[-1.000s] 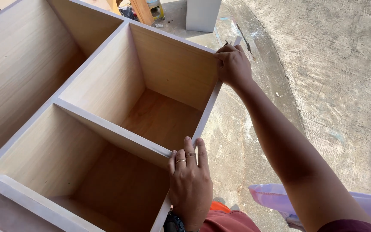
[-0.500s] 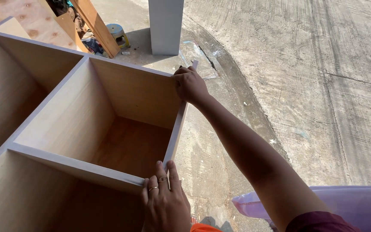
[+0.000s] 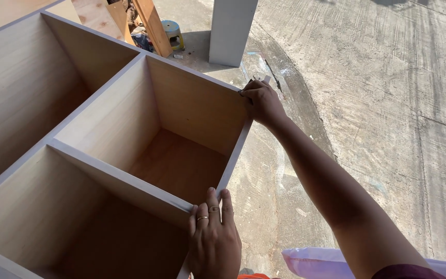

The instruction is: Sanding the edges and corners of a wooden shelving unit using sandpaper to smooth the surfaces.

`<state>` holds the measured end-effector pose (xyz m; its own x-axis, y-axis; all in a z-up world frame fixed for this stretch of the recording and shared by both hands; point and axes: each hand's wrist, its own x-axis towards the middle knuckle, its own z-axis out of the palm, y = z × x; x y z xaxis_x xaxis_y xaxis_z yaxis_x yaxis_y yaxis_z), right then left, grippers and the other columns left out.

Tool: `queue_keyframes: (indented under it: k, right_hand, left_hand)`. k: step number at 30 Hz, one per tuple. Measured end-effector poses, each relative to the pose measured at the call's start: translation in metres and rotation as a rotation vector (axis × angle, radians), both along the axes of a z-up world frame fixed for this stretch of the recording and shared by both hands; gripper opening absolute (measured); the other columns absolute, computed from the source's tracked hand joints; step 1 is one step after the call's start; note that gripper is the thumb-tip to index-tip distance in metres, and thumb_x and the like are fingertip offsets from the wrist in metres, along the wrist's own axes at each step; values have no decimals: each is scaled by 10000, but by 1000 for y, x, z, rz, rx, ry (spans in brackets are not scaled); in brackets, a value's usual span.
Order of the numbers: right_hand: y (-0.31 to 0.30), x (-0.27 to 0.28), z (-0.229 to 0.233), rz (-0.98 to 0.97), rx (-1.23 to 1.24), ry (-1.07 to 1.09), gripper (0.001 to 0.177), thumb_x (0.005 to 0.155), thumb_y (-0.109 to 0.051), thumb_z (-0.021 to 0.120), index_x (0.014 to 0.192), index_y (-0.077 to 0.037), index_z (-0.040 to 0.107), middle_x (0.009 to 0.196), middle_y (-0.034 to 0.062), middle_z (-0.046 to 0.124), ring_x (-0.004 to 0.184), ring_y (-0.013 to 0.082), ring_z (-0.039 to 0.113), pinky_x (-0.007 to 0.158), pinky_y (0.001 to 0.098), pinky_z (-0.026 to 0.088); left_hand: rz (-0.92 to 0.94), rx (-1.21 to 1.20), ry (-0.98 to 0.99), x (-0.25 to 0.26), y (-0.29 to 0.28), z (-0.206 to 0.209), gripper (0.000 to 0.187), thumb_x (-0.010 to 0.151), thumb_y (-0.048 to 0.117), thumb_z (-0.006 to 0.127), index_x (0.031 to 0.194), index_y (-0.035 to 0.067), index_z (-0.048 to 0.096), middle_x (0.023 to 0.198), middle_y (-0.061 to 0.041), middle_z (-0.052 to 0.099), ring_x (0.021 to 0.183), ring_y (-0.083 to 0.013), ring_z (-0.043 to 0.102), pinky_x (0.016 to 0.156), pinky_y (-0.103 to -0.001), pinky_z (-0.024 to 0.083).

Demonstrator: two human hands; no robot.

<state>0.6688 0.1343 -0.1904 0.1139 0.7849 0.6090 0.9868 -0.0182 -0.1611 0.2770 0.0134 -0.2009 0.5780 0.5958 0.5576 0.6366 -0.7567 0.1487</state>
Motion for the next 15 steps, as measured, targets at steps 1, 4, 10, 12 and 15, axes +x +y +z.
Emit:
queue_keyframes:
  k: [1,4,10,12,15]
  right_hand:
    - [4,2,-1,24,22,-16,253,933,-1,655,1043,-43,879,1071,98,807,887,302,731,869,433,548]
    - [-6,5,7,51,-42,-22,229,938,-39,688,1060,-73,879,1112,78,791,954,283,741,848,444,576]
    - [3,10,1,80,15,-32,175,987,-20,722,1038,-86,876,1098,84,808,885,299,675,842,417,510]
    - [2,9,7,86,-16,-37,157,1029,-81,722,1015,-97,878,1074,62,803,878,290,648,793,423,498]
    - [-13,13,8,117,-42,-87,172,1077,-129,722,996,-104,871,1046,46,794,874,251,665,853,427,494]
  left_hand:
    - [-1,8,-8,1,0,2,459,1065,70,497,1501,119,631,1499,-167,669,1171,-308,681,1094,-485,523]
    - [19,23,-6,1,-2,1,433,1066,119,520,1478,140,652,1496,-150,675,1172,-297,687,1081,-484,525]
    - [14,38,-3,2,-1,2,427,1070,139,530,1474,147,668,1478,-139,696,1182,-287,684,1120,-480,508]
    - [16,31,-6,2,-3,0,425,1061,146,547,1468,149,668,1480,-136,692,1171,-287,684,1112,-484,514]
    - [7,30,-14,3,0,-3,418,1059,151,541,1455,146,674,1478,-136,690,1153,-289,682,1098,-490,522]
